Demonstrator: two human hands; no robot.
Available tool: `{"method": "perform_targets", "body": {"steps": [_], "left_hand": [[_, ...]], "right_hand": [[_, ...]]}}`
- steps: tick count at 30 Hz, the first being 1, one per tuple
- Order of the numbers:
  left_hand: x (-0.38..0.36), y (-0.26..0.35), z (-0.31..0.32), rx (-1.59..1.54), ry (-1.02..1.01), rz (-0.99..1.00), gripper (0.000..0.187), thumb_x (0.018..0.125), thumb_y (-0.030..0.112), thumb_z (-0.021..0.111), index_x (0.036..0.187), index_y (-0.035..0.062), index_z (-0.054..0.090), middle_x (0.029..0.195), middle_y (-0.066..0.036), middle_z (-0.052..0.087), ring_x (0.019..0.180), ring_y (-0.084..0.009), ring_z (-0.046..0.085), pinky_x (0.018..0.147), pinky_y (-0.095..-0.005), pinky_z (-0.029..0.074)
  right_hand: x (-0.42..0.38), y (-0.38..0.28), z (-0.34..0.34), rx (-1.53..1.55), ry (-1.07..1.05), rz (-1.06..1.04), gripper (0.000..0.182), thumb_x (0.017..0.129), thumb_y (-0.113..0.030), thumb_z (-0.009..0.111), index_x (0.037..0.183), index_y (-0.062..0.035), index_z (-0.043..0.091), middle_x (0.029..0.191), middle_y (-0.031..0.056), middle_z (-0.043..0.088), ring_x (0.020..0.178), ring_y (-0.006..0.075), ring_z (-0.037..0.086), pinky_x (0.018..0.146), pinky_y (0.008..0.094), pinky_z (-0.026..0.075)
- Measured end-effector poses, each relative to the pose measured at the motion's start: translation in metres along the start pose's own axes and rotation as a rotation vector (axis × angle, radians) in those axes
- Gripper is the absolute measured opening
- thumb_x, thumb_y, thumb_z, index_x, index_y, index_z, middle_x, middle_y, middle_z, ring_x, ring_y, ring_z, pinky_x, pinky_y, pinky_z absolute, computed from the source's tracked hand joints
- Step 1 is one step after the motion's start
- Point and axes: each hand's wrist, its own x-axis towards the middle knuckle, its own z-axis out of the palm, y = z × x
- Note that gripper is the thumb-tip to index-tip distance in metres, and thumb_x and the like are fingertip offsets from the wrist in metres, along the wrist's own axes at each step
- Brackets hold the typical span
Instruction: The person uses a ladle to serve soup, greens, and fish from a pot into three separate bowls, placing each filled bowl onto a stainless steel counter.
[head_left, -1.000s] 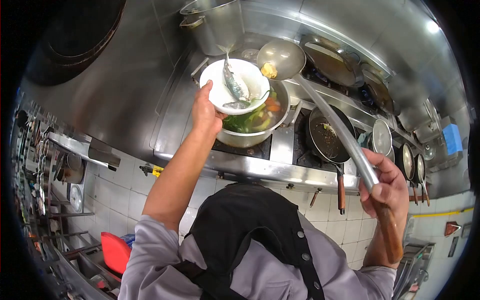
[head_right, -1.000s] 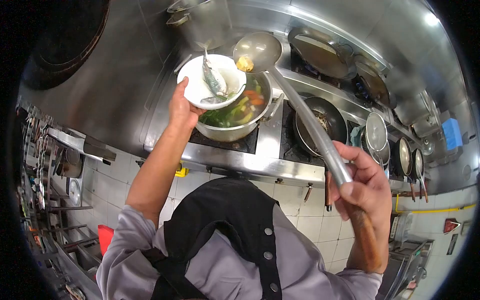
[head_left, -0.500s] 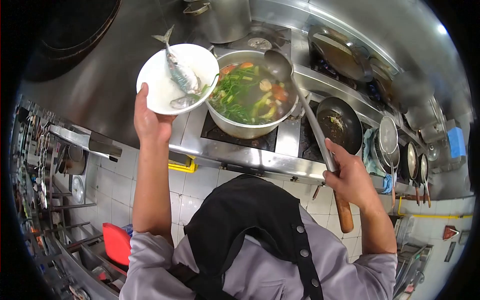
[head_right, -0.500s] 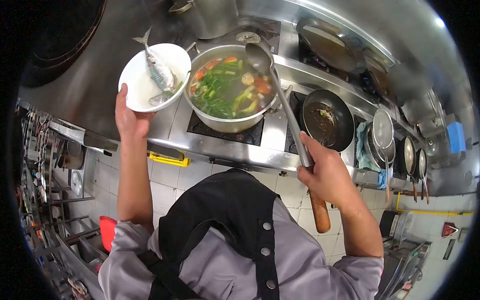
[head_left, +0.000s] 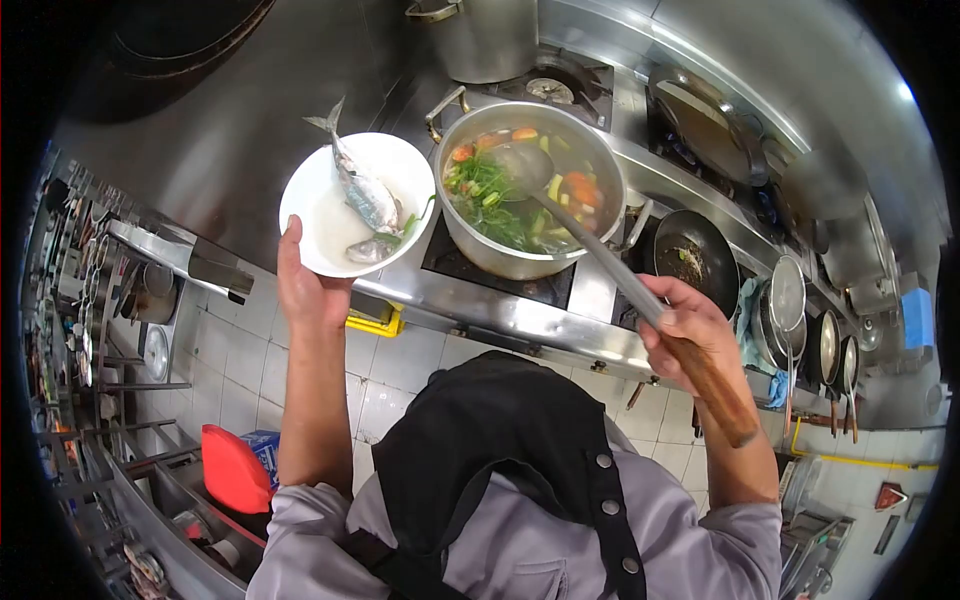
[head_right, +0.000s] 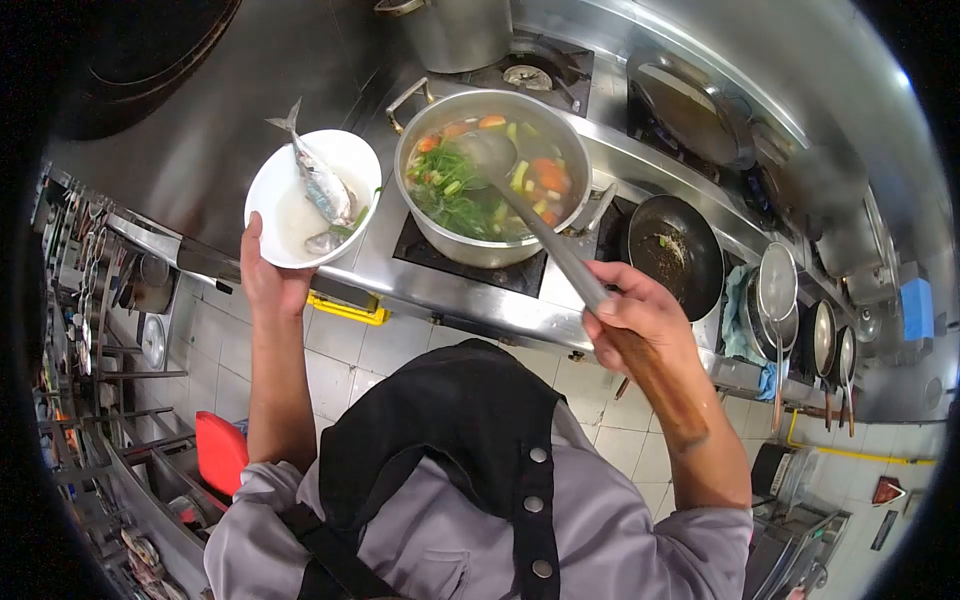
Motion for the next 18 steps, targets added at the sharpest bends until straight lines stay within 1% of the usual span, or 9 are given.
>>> {"method": "perform_targets", "body": {"steps": [1,2,5,6,9,10,13,15,18], "left_hand": [[-0.001,0.0,0.001,-0.002,-0.002,-0.001,0.055,0.098,0.037,0.051,0.139,0.0016,0.043,0.136,-0.015,0.054,0.125,-0.0305,0.054,0.103,-0.047,0.046],[-0.001,0.0,0.0,-0.005,-0.004,0.001,0.055,0.098,0.037,0.051,0.139,0.0016,0.043,0.136,-0.015,0.054,0.125,-0.0305,0.054,0.103,-0.047,0.046],[0.001,-0.002,0.0,-0.01,-0.001,-0.016,0.055,0.097,0.038,0.051,0.139,0.0021,0.044,0.136,-0.014,0.055,0.124,-0.03,0.055,0.102,-0.0465,0.047],[0.002,-0.003,0.001,-0.003,-0.002,-0.013,0.055,0.097,0.038,0.052,0.139,0.0025,0.044,0.135,-0.014,0.055,0.123,-0.0298,0.056,0.102,-0.0466,0.047],[0.004,-0.006,0.006,0.017,0.004,-0.02,0.056,0.096,0.039,0.053,0.139,0.0035,0.045,0.135,-0.013,0.056,0.122,-0.0294,0.056,0.101,-0.0469,0.048],[0.005,-0.008,0.009,0.032,0.017,-0.03,0.056,0.096,0.04,0.054,0.139,0.004,0.045,0.134,-0.013,0.056,0.122,-0.0291,0.057,0.1,-0.0472,0.048],[0.012,-0.014,0.014,0.039,-0.008,-0.041,0.057,0.095,0.041,0.056,0.138,0.0044,0.045,0.134,-0.013,0.057,0.121,-0.0286,0.057,0.098,-0.0468,0.05],[0.017,-0.018,0.02,0.061,0.015,-0.038,0.057,0.095,0.042,0.055,0.138,0.0054,0.046,0.134,-0.012,0.057,0.12,-0.0291,0.058,0.096,-0.0475,0.05],[0.025,-0.025,0.025,0.109,0.054,-0.035,0.056,0.095,0.043,0.054,0.137,0.0072,0.047,0.132,-0.012,0.059,0.118,-0.0294,0.059,0.093,-0.0477,0.051]], "right_hand": [[-0.006,-0.004,-0.001,0.151,-0.028,-0.008,0.047,0.085,-0.009,0.063,0.129,0.0026,0.051,0.077,0.0132,0.061,0.046,0.0166,0.054,0.041,0.0246,0.045],[-0.012,-0.005,-0.004,0.234,-0.054,-0.049,0.046,0.088,-0.007,0.058,0.13,0.007,0.047,0.08,0.0176,0.061,0.045,0.018,0.054,0.038,0.0239,0.045],[-0.031,-0.014,-0.007,0.343,-0.068,-0.079,0.048,0.089,-0.006,0.057,0.132,0.0078,0.044,0.079,0.0203,0.061,0.044,0.0192,0.054,0.038,0.025,0.046],[-0.036,-0.015,-0.013,0.405,-0.129,-0.089,0.05,0.092,-0.004,0.052,0.138,0.0084,0.036,0.086,0.0254,0.059,0.047,0.0223,0.057,0.039,0.0264,0.049],[-0.051,-0.022,-0.012,0.447,-0.172,-0.112,0.051,0.093,-0.006,0.052,0.139,0.0082,0.036,0.087,0.0258,0.059,0.05,0.0232,0.059,0.039,0.0263,0.05],[-0.055,-0.027,-0.009,0.45,-0.14,-0.114,0.052,0.09,-0.005,0.056,0.137,0.0085,0.039,0.084,0.0259,0.059,0.046,0.0227,0.055,0.038,0.0284,0.049],[-0.07,-0.04,-0.004,0.466,-0.147,-0.135,0.052,0.09,-0.004,0.055,0.138,0.0083,0.038,0.084,0.0264,0.059,0.046,0.0228,0.056,0.039,0.0289,0.05],[-0.08,-0.048,0.001,0.461,-0.179,-0.182,0.054,0.09,-0.004,0.056,0.139,0.0091,0.036,0.086,0.0288,0.059,0.049,0.0251,0.059,0.041,0.0309,0.054],[-0.097,-0.064,0.011,0.463,-0.197,-0.216,0.057,0.091,-0.003,0.054,0.142,0.009,0.032,0.087,0.0301,0.058,0.047,0.0264,0.06,0.04,0.0305,0.055]]}}
